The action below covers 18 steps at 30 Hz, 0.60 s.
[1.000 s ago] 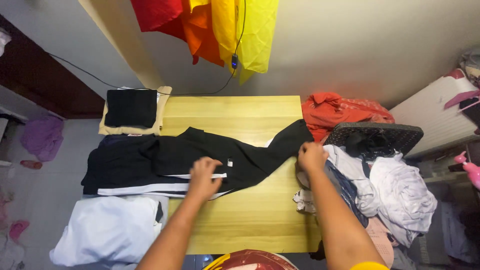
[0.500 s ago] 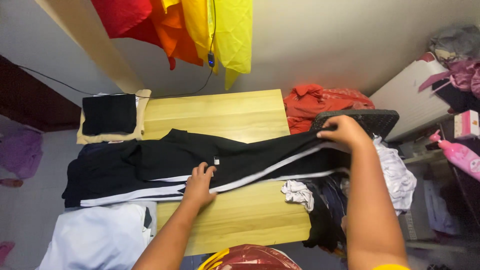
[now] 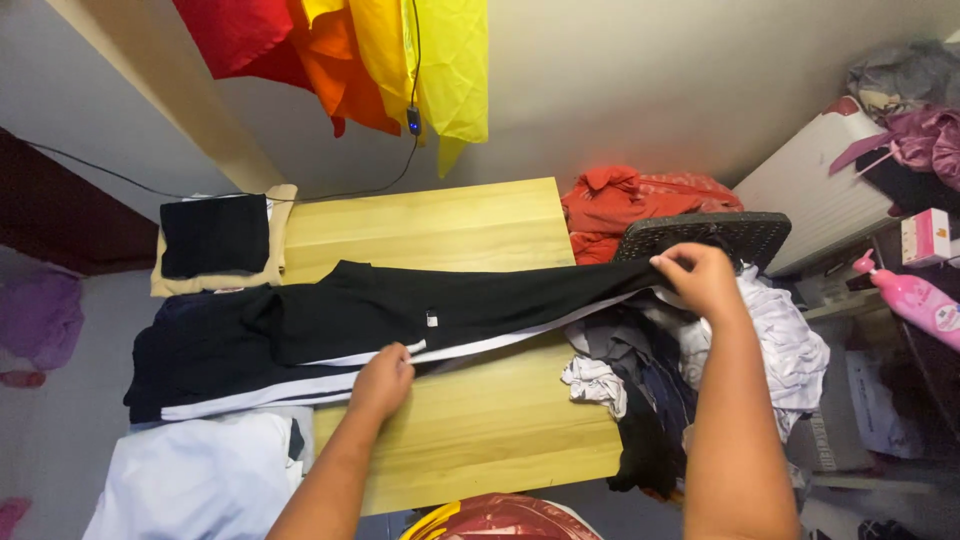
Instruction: Folding various items of clothing on a wooden table.
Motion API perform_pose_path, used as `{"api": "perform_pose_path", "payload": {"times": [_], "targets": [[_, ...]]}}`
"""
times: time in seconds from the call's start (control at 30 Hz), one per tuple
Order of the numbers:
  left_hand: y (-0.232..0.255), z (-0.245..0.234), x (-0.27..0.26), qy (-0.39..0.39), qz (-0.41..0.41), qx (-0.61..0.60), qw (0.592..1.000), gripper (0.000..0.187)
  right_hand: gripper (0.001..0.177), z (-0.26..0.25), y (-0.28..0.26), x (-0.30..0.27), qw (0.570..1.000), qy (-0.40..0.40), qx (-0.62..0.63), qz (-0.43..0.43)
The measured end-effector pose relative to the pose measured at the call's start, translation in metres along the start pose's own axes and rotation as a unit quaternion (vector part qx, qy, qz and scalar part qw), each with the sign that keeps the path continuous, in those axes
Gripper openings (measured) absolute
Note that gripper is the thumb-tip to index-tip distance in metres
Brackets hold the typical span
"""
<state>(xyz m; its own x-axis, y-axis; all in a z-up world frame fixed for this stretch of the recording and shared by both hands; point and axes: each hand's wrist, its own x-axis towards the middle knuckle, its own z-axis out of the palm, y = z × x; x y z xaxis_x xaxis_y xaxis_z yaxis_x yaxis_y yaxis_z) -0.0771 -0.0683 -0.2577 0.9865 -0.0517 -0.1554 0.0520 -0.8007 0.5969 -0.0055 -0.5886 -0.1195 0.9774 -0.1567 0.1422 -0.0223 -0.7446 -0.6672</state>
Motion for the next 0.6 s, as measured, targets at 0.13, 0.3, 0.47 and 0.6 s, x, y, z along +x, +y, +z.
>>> {"api": "perform_pose_path", "payload": {"times": [0.13,0.3,0.47,0.6], "targets": [[-0.005,-0.01,0.004,0.033,-0.034,-0.041,0.998,0.016,0.021,-0.01,-0.019,0.017,0.997,-0.02,0.049,0.048],[-0.009,-0.001,0.007,-0.03,-0.036,-0.041,0.998,0.032,0.025,0.018,0.006,0.026,0.944,0.166,-0.286,-0.008],[0.02,-0.013,-0.012,-0.055,0.037,0.079,0.995,0.052,0.038,0.098,0.118,-0.014,0.951,-0.048,-0.131,0.276],[0.025,-0.004,-0.01,-0.051,0.078,0.114,0.989,0.051,0.072,0.137,0.147,-0.041,0.95,0.078,-0.153,0.262]]}}
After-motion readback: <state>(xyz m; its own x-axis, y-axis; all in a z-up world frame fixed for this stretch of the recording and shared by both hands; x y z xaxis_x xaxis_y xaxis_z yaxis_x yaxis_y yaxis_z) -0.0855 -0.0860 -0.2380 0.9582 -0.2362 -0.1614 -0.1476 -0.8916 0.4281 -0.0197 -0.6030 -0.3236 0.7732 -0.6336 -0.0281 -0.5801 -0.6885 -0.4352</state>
